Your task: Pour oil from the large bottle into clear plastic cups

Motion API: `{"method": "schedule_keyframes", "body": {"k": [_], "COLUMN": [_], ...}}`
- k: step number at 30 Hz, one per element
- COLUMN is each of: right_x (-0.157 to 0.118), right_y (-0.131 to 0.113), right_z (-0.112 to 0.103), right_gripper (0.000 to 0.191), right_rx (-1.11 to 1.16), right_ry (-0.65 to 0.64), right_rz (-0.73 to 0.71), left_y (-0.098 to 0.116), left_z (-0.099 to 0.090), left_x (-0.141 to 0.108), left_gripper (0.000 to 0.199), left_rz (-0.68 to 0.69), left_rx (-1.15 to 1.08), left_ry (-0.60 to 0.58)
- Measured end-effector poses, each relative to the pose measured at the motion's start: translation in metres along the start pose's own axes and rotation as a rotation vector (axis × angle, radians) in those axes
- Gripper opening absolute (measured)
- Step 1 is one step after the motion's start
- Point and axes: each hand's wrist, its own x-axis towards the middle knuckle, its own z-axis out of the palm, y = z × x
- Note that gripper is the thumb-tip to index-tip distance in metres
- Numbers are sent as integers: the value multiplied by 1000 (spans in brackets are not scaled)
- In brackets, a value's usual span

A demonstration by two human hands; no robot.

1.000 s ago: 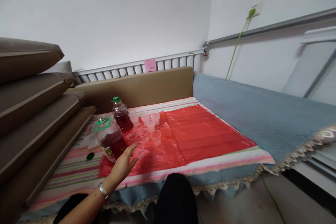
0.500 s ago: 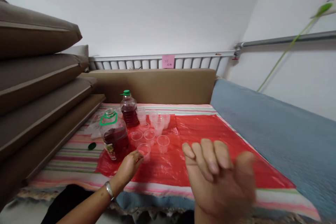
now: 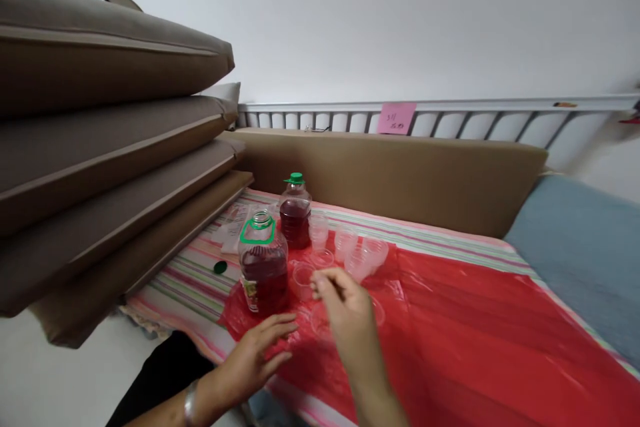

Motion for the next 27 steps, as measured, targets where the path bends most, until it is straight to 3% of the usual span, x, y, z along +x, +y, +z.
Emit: {"method": "schedule_keyframes", "body": {"k": [3,6,10,13,16,20,24,27], "right_x": [21,40,52,57,64,83,100,107], "right_y": [-4,-8,-18,-24,-27,-32,-47,-59], "right_z": [39,78,114,127,130,128,132,139], "right_gripper": [10,22,18,14,22,32,35,40], "right_rx": [-287,-572,-1054,-1304,-1347,-1022,-665,-568], "right_ry": [-191,-307,-410,-449,-490,-503,-360,-264], "right_rz": [-296,-543,-598,-532,-374,-102,116,201], "left_y": [-26,-48,-53,-48,-46,-50,-58,-66], "left_z": [-30,-54,-76,-86,-91,-94,-98,-102], "left_x": [-39,-67,-82,-84,-85,-88,-93,-102], "left_gripper": [32,36,45,45,44,44,46,50], "left_rz": [-201,-422,-549,-566,-558,-563,-565,-572], "left_rx": [-154,-370,-633,-718,-791,-912,-1019,-1091], "left_ry": [169,309,383,399,392,385,374,389]}}
